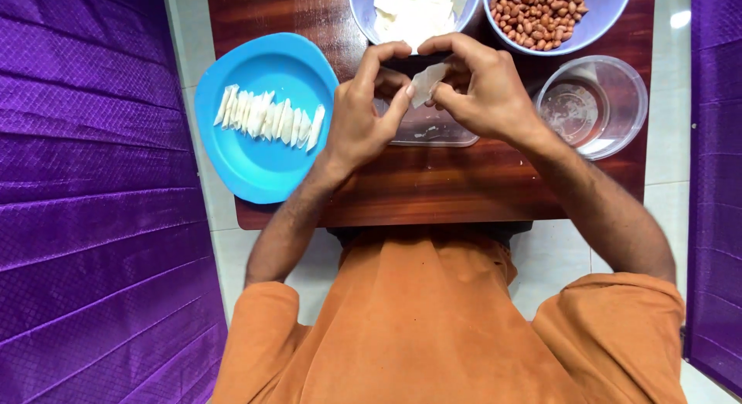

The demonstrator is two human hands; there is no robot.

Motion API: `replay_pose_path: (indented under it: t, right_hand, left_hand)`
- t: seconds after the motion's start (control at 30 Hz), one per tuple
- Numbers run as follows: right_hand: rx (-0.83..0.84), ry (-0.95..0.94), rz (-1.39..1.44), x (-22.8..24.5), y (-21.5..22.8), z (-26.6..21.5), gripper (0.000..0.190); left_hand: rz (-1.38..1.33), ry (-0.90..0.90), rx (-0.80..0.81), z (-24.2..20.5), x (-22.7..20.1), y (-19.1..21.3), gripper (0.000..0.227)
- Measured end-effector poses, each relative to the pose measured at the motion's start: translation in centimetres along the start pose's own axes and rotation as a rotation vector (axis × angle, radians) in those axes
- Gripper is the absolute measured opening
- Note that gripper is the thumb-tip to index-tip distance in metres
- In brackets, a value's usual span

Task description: The person is making peanut-filled dough rolls by placing a peanut on a small square of dough and rolling it up.

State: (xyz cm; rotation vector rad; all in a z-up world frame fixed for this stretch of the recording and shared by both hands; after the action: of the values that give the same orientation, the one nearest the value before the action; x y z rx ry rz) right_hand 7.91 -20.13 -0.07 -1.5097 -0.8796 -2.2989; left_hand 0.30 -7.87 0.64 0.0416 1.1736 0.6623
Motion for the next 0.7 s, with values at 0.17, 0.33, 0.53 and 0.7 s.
replay_pose_path:
  t: [0.17,0.33,0.53,0.7]
  right_hand:
    - [-0.054,-0.074,-0.003,-1.4,0.5,-1.0,0.051]
    - [-0.093,-0.092,0.033,-3.0,0.2,-1.7,0.059]
    - [-0.115,-0.426,0.466,-7.9,-1.1,-3.0,0.036]
    - [-0.199,-0.377,0.463,-7.9,-0.5,-3.1,0.015]
  left_hand:
    - [-0.001,0.052,-0.025,-1.1,1.4,-0.9,0.045]
    - [-0.017,0.08,-0.012,-1.4,1.7,-1.5,0.043]
    - [-0.175,0.094,-0.104,-1.8,4.3,-1.3,0.035]
    - [-0.378,0.263,-0.135,-2.6,5.8,-2.2,0.03]
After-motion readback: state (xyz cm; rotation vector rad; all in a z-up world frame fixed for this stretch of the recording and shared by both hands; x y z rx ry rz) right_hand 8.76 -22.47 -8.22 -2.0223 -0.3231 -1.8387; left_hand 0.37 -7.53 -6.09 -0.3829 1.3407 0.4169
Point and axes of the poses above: each hand's wrist, its own z-axis towards the middle knuckle, its own y-axis out of the back of the hand, x = y × z, the point moved 9 cm from there along z, towards the middle knuckle, and after that the axes turned 12 degrees about -x, right-handed, at the moved point
